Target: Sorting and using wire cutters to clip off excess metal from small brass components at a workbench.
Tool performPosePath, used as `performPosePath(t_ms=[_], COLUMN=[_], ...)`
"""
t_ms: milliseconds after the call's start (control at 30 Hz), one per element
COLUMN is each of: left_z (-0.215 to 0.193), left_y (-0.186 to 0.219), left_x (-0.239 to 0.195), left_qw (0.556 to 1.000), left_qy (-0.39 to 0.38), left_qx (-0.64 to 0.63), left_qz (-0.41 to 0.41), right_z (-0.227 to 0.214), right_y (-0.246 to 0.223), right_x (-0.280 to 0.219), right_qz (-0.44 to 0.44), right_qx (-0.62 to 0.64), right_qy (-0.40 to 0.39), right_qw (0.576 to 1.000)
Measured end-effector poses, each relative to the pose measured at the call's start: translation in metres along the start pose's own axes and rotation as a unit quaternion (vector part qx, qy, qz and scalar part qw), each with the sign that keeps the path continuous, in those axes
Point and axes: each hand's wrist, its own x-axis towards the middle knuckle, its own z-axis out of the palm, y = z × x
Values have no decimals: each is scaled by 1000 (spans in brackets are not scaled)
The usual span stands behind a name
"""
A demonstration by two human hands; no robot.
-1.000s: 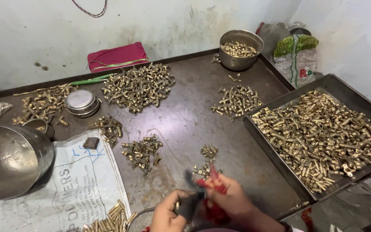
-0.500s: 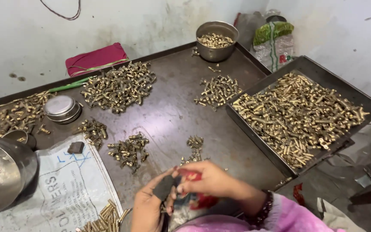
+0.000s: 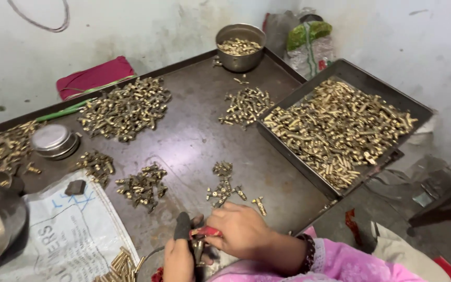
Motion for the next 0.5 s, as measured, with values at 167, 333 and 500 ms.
performPosePath(t_ms=[167,333,500], left_z=[-37,-32,3], left_y=[-46,-35,0], left_x=[61,57,25], left_qw=[999,987,976], left_qy=[-24,-8,-40], left_qx=[-32,-157,-83], left_qz=[13,19,198], right_z=[-2,3,17], right_y=[13,21,17], right_x=[-1,-4,1], right_qz=[41,55,48], right_qx=[62,199,220], right_qy=[19,61,85], right_qw=[997,977,971])
